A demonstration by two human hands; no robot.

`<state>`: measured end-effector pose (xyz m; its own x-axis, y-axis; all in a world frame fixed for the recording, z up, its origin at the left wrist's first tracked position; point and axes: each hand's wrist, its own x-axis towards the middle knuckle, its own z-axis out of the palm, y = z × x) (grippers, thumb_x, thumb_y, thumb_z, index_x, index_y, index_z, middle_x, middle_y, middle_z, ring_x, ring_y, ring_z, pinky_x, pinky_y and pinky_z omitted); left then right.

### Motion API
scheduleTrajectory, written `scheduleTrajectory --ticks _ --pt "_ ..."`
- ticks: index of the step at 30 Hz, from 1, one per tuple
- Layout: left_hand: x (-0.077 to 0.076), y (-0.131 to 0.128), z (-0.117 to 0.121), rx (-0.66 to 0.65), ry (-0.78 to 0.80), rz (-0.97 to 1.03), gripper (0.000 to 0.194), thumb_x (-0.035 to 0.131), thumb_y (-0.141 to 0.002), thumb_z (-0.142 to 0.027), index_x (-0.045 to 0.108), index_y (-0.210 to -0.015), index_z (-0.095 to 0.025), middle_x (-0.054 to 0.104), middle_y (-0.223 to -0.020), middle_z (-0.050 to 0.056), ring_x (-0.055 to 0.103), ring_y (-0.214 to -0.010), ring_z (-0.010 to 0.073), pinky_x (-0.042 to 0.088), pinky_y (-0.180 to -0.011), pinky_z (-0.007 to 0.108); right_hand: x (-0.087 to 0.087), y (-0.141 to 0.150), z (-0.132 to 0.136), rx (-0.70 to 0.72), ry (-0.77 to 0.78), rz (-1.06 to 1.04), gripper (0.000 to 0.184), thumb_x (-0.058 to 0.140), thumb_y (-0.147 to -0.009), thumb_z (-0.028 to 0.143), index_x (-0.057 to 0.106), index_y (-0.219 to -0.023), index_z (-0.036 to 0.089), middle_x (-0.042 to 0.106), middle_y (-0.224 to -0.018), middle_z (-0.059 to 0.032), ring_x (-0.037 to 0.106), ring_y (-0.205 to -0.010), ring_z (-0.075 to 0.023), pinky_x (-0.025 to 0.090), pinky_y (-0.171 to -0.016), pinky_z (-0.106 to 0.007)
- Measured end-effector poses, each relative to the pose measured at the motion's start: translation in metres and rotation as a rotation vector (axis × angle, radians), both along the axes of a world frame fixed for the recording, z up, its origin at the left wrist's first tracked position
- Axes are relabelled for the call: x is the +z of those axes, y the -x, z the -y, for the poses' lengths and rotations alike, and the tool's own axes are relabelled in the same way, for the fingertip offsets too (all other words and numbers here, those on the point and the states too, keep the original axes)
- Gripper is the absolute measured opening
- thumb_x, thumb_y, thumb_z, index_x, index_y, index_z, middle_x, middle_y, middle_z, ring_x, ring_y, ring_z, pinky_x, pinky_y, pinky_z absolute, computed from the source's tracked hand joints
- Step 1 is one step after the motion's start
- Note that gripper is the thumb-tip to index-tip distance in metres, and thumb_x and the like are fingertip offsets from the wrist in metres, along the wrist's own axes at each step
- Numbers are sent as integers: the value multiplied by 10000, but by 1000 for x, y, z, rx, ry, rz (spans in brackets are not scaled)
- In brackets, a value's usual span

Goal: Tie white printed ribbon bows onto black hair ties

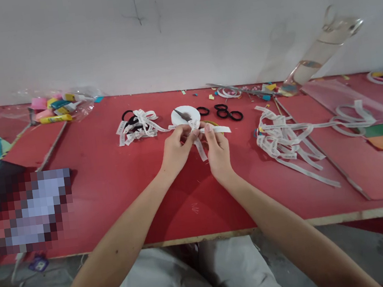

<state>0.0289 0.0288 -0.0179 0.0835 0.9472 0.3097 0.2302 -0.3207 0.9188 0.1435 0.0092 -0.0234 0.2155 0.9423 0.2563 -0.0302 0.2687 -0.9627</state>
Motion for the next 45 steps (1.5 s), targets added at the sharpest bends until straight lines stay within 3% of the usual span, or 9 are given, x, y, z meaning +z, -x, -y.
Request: scheduleTrajectory --ticks 4,7,17,22,25,29,32,39,45 --pt "3 0 5 15 -60 -120 218 632 -870 -321 602 -1053 -206 679 -770 -2 625 -691 116 444 -624 228 1 2 2 -15 -6 9 316 589 -881 511 630 -955 207 617 -805 -4 573 -692 -108 486 -616 -232" --pt "4 -1 9 -69 -94 -157 234 620 -871 -272 597 -1093 -204 701 -825 13 651 -728 127 474 -650 229 0 0 1 -57 2 -18 311 558 -904 505 607 -869 201 559 -739 14 514 -622 -90 459 -576 -225" --pt "7 -2 9 -247 -74 -142 198 522 -941 -244 595 -1121 -208 731 -1048 40 698 -968 145 508 -780 214 0 -7 -3 -215 -28 77 329 485 -949 455 615 -819 183 581 -726 16 513 -648 -86 420 -616 -221" --pt "7 -1 8 -159 -132 -188 156 510 -948 -295 633 -994 -211 716 -989 32 665 -896 142 483 -689 210 3 -7 -2 -265 -48 193 360 439 -971 466 611 -834 181 539 -666 29 479 -602 -86 386 -587 -224" --pt "5 -4 11 -105 -84 -121 250 460 -971 -402 605 -951 -200 694 -884 26 632 -772 123 464 -640 212 2 -4 0 -221 -69 210 342 444 -974 457 617 -861 185 566 -698 19 502 -625 -93 404 -602 -223" --pt "2 -11 19 71 -58 -168 348 341 -1006 -450 556 -889 -202 604 -674 -5 542 -583 116 391 -566 240 0 2 4 -133 -150 266 302 433 -987 433 605 -901 200 597 -754 12 529 -672 -102 436 -651 -227" --pt "2 -13 24 163 -92 -229 354 319 -1009 -466 531 -889 -209 575 -656 -13 515 -565 119 350 -551 243 0 5 7 -138 -150 323 287 421 -994 417 577 -885 201 592 -744 16 508 -637 -101 424 -625 -228" --pt "4 -14 25 123 -194 -344 286 359 -1007 -424 507 -884 -213 629 -759 8 558 -623 124 352 -576 235 -3 5 8 -197 -165 285 320 394 -1001 436 543 -848 199 550 -704 26 490 -597 -93 399 -576 -220" --pt "0 -19 28 137 -121 -160 302 327 -1018 -412 469 -838 -216 572 -677 -15 529 -574 110 369 -548 220 -1 7 12 -221 -204 386 288 415 -1000 409 606 -926 206 645 -793 -5 580 -690 -120 462 -662 -241"
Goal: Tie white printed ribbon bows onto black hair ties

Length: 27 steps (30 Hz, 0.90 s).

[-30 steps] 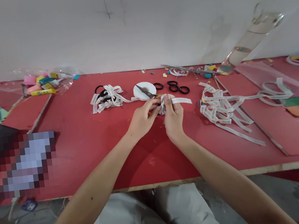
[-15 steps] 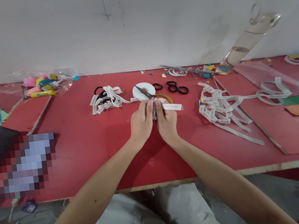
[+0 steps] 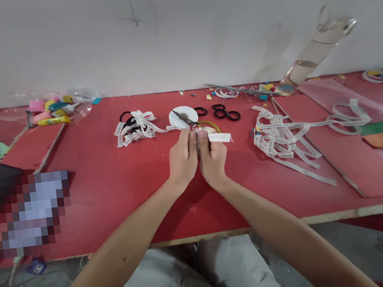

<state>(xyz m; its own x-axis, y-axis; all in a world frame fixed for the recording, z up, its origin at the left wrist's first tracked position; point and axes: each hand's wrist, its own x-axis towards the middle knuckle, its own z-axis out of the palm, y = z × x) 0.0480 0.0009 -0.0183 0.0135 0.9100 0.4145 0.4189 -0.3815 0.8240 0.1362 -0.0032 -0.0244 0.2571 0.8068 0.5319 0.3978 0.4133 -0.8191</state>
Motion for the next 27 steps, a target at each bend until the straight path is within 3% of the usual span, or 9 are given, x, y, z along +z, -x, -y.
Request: scheduleTrajectory --ticks 4,9,12,21,27 --pt "1 0 2 39 19 56 294 345 -1015 -406 511 -867 -213 597 -685 -15 536 -570 104 373 -534 224 0 3 3 -2 -17 52 281 431 -994 396 648 -1001 218 706 -936 -46 646 -820 -157 503 -715 -266" --pt "7 2 2 45 10 -15 304 387 -1001 -414 563 -862 -209 571 -651 -22 503 -547 98 358 -530 226 1 1 3 -9 19 56 356 395 -1002 431 683 -1034 225 725 -928 -44 654 -740 -148 524 -701 -281" --pt "7 4 1 45 -10 -37 302 406 -995 -412 567 -844 -206 541 -632 -30 473 -528 89 342 -521 223 2 0 3 16 21 42 371 378 -1008 426 683 -1109 241 736 -1001 -53 685 -872 -167 539 -761 -290" --pt "3 1 2 9 -1 101 244 373 -1012 -347 524 -871 -215 490 -568 -51 443 -456 78 318 -457 205 -1 -2 5 61 -82 132 302 445 -984 340 660 -1192 298 747 -1030 -45 699 -966 -192 545 -840 -321" --pt "5 1 1 -24 -25 99 263 373 -1009 -380 500 -849 -216 472 -568 -49 435 -452 82 327 -455 219 4 0 4 113 -28 1 330 416 -986 407 673 -1149 279 733 -1035 -60 684 -962 -188 555 -818 -326"
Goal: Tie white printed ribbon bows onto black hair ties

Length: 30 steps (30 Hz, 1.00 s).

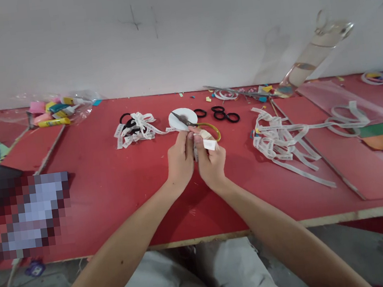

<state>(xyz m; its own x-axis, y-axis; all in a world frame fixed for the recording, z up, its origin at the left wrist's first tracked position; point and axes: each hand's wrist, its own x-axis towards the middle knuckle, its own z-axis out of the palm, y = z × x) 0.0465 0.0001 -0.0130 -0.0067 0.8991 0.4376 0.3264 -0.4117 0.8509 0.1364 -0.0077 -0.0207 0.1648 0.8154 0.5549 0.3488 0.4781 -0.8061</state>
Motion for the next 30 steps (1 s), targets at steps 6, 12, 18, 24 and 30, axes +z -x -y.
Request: scheduleTrajectory --ticks 6,12,18,24,30 --pt "1 0 2 0 -15 42 320 358 -1008 -449 485 -831 -215 462 -590 -53 437 -497 75 332 -479 208 6 3 3 24 115 -138 363 412 -988 455 689 -1081 239 691 -850 -25 635 -769 -138 513 -689 -254" --pt "0 0 0 -5 46 93 370 367 -993 -500 527 -832 -208 461 -610 -39 437 -537 86 359 -511 217 6 4 4 18 188 -196 419 417 -972 508 697 -946 197 570 -651 5 579 -714 -139 474 -643 -243" --pt "-2 -5 4 43 106 241 379 402 -975 -516 534 -801 -205 474 -632 -30 441 -565 93 370 -508 217 7 5 7 -33 177 -174 383 420 -978 483 684 -1017 208 627 -776 -14 567 -711 -129 472 -654 -240" --pt "-2 -4 7 -5 89 231 419 399 -960 -557 475 -743 -207 443 -598 -37 415 -536 92 361 -491 219 6 4 11 -18 180 -222 387 416 -975 493 685 -1003 216 628 -793 -15 557 -678 -120 465 -612 -231" --pt "-4 2 3 -149 47 246 345 454 -954 -504 472 -789 -201 445 -626 -43 415 -542 81 375 -515 210 1 5 9 11 218 -352 408 408 -978 494 671 -1118 216 648 -777 -17 574 -677 -129 477 -606 -243"
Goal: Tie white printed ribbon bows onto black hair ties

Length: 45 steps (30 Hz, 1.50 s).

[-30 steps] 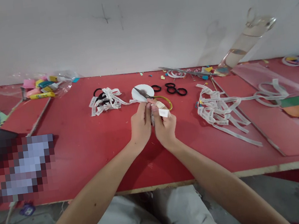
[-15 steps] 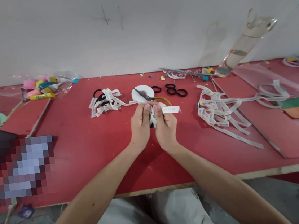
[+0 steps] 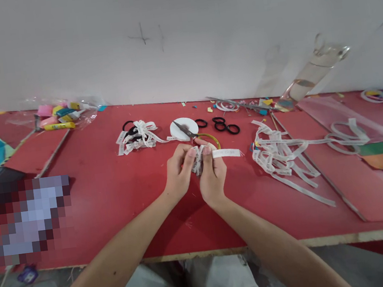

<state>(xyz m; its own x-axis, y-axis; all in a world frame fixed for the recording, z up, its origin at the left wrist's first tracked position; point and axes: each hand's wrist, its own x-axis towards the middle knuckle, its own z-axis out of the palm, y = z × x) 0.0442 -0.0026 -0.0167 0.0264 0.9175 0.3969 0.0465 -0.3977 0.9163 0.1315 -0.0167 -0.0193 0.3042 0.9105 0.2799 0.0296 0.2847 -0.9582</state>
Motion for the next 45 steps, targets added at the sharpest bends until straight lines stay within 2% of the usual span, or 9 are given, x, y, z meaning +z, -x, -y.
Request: scheduleTrajectory --ticks 4,9,13,17,24,28,31,37,45 --pt "-3 5 -5 -130 -136 -107 285 655 -850 -416 519 -974 -199 519 -733 -32 484 -594 86 427 -560 214 -4 1 -2 44 -1 -142 409 428 -969 495 662 -1140 205 662 -781 -19 589 -666 -130 494 -617 -256" --pt "-3 10 -13 -114 -103 -94 223 561 -915 -398 533 -1010 -198 546 -752 -12 532 -620 95 461 -587 218 -6 3 -5 42 38 -269 449 455 -942 536 666 -1088 168 705 -926 -80 669 -819 -181 537 -680 -288" --pt "-2 12 -16 -81 -89 14 224 576 -911 -397 510 -1012 -209 570 -818 0 568 -711 102 477 -634 215 -7 2 -7 31 60 -242 480 414 -952 543 644 -1124 158 712 -988 -106 687 -886 -203 561 -725 -312" --pt "-3 13 -18 -71 -83 60 232 593 -908 -375 498 -1045 -214 564 -857 9 559 -752 104 474 -663 220 -6 1 -8 25 35 -185 421 441 -948 532 636 -1072 180 688 -859 -55 645 -726 -153 538 -640 -270" --pt "-3 15 -20 -181 -63 51 284 601 -900 -378 485 -1108 -223 540 -861 4 533 -727 104 470 -648 220 -5 -1 -9 -80 79 -102 396 498 -911 570 597 -886 188 519 -599 44 402 -446 -76 351 -405 -208" --pt "-1 16 -19 -269 -47 -50 409 634 -874 -378 440 -1193 -212 570 -931 41 564 -801 135 482 -697 255 -7 -3 -11 -95 72 -127 418 488 -904 596 584 -868 190 499 -598 48 408 -452 -77 354 -413 -209" --pt "-1 17 -18 -254 -96 -81 369 604 -901 -330 445 -1208 -202 563 -903 33 552 -790 127 468 -696 254 -9 -3 -13 -83 70 -153 408 505 -897 590 587 -918 191 557 -692 23 483 -537 -88 409 -478 -212" --pt "0 17 -16 -233 -211 -52 357 630 -891 -283 476 -1205 -211 518 -815 -12 473 -657 82 383 -562 202 -9 -5 -17 -104 30 -180 390 513 -897 574 596 -903 193 555 -722 18 494 -602 -100 436 -550 -227" --pt "9 29 -23 -198 -174 -96 258 590 -916 -293 520 -1152 -213 455 -721 -40 451 -618 86 366 -570 223 1 -16 -24 -166 -48 -157 361 468 -944 514 539 -766 208 380 -506 83 338 -427 -76 297 -408 -207"
